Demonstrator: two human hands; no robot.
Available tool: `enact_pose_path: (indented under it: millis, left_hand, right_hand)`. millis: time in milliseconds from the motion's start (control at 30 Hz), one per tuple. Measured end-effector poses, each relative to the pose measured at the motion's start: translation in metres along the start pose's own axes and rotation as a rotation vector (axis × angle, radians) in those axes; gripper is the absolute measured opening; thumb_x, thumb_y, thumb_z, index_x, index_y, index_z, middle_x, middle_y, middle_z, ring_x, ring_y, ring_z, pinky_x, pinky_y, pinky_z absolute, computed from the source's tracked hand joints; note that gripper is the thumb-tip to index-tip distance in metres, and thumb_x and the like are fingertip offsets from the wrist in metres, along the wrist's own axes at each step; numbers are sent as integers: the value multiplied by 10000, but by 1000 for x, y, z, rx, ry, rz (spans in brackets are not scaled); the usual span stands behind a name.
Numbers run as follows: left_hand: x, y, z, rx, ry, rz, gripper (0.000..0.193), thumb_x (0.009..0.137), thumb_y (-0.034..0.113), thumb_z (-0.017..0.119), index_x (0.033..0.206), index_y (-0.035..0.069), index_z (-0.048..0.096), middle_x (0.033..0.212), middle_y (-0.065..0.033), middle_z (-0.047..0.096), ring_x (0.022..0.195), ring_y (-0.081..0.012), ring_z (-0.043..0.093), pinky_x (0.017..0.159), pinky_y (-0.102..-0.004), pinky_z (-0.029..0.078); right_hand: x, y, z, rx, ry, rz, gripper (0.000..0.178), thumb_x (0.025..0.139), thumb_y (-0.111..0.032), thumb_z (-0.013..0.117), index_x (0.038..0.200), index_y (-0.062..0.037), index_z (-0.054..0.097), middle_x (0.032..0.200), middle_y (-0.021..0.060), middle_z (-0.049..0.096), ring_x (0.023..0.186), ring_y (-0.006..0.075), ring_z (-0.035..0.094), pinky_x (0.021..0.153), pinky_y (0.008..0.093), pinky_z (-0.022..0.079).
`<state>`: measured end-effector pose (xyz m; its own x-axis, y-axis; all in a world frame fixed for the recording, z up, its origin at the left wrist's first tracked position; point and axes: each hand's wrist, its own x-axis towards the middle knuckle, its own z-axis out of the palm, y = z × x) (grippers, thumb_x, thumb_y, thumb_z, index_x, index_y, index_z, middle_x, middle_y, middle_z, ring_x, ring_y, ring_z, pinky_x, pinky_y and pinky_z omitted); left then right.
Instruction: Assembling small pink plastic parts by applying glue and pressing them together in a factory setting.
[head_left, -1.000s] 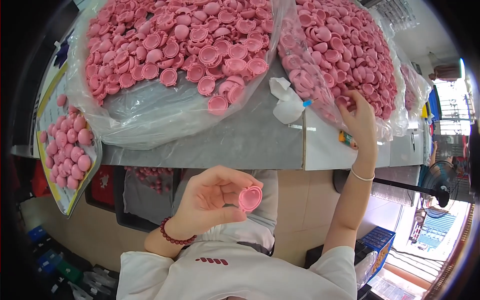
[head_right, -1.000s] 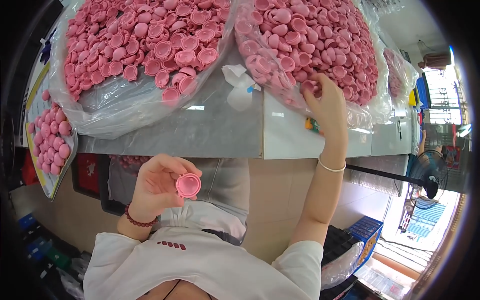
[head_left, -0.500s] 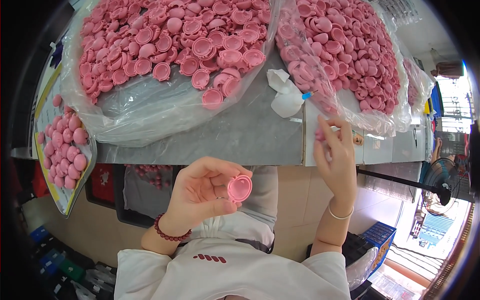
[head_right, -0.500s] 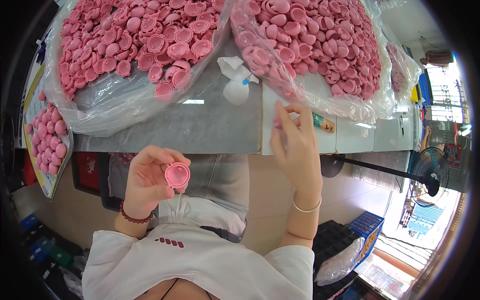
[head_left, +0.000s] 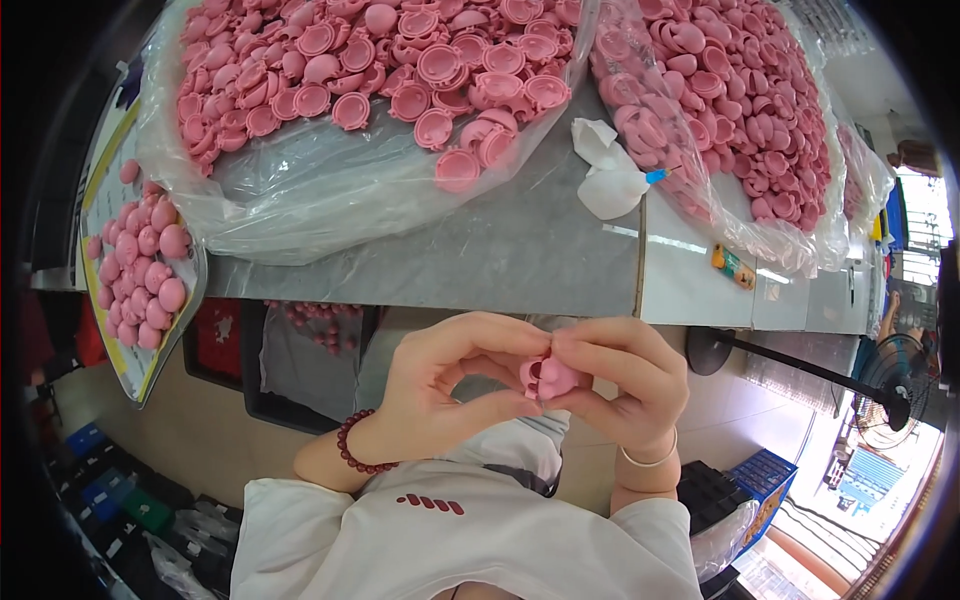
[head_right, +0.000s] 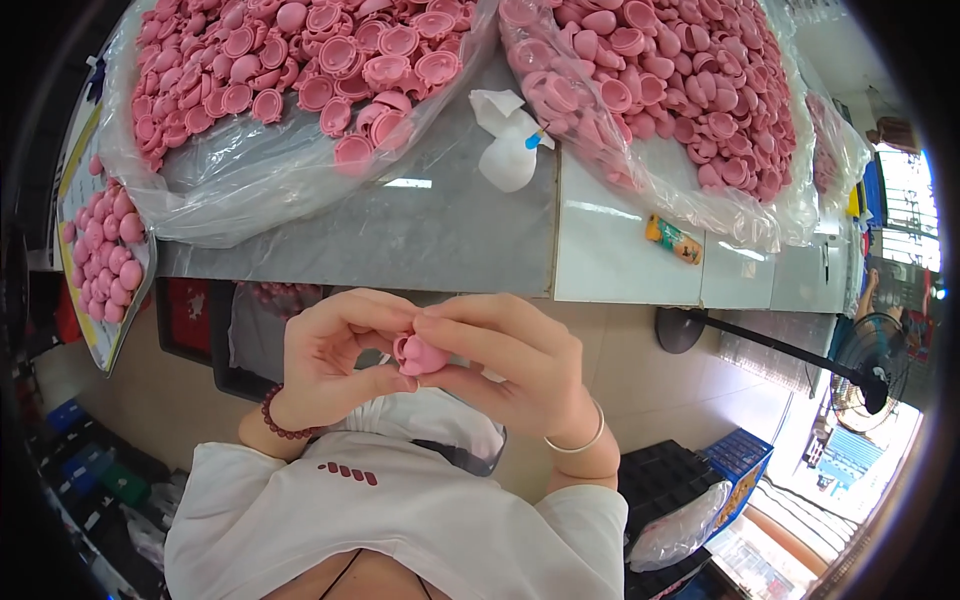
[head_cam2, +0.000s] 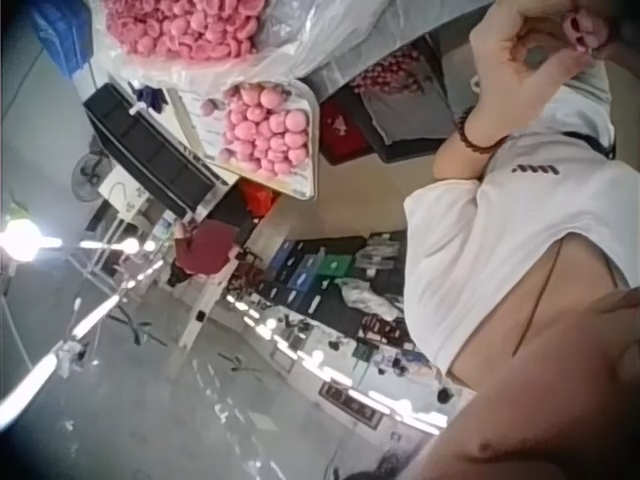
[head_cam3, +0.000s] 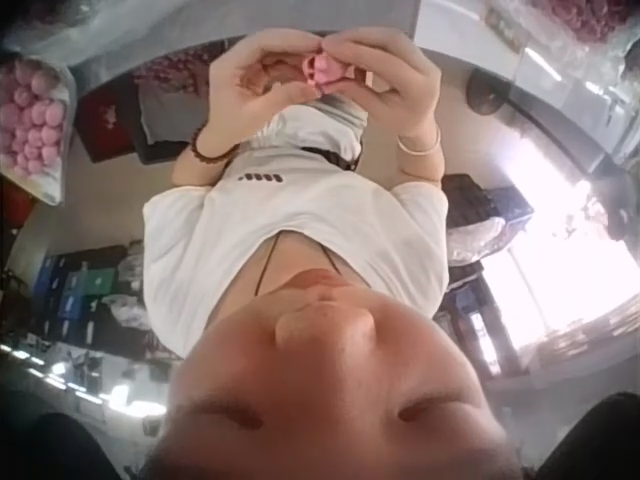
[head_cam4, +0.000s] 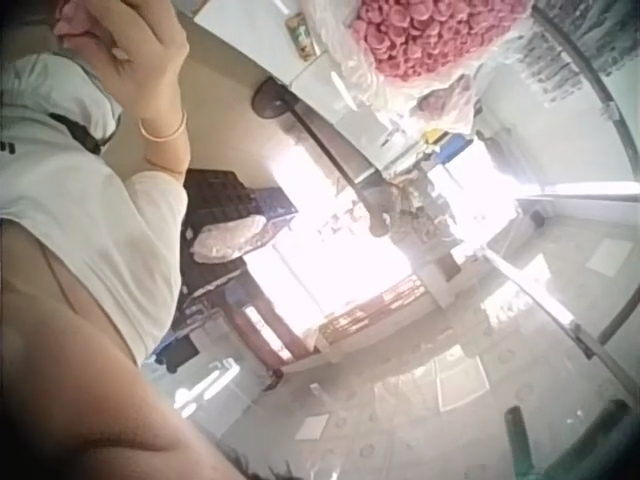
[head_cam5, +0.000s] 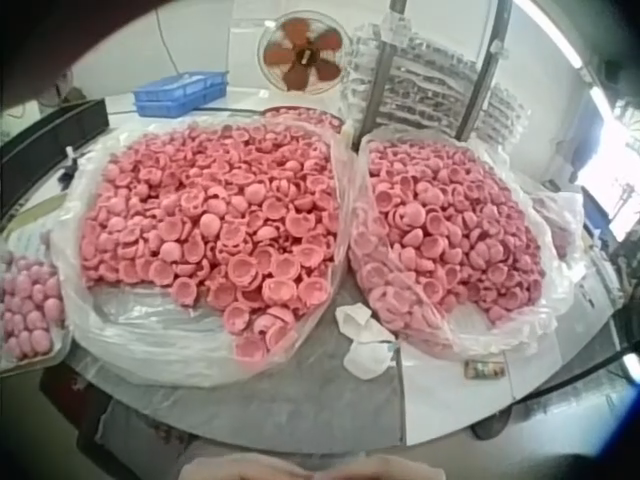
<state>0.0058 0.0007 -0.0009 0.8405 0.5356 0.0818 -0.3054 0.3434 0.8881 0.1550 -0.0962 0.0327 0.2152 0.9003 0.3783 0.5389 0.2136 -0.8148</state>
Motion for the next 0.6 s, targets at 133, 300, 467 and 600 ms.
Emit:
enact_pose_path:
  millis: [133,300,467,600]
  left_hand:
    - [0,-3,0,74,-6,58,367,661,-80,644,1007,-39,530,1031,-138,514,876,-179,569,706,-260,508]
    - [2,-3,2,32,-13,15,400,653,-64,658,1028,-32,523,1036,-133,512,896,-182,560,746,-277,495]
    - [2,-8,-3,-1,-50,-22,511,602,-39,718,1065,-39,501,1073,-169,513,953,-204,538,848,-309,442]
    - [1,-6,-3,16,51,-31,521,580,-20,739,1051,-48,520,1032,-180,547,940,-215,550,817,-306,446]
  right_hand:
    - [-3,6,3,56,0,5,353,555,-122,757,858,2,625,827,118,579,721,177,582,585,231,462]
    - [-11,6,1,-127,-2,-31,334,560,-97,759,850,-3,623,747,81,566,625,130,556,500,205,431]
    - [-19,7,15,-114,48,-112,285,588,-24,722,822,5,562,668,55,529,563,128,519,458,188,388]
    - [-25,18,5,28,187,-107,267,664,-41,636,886,-1,494,681,72,523,561,137,490,481,189,371]
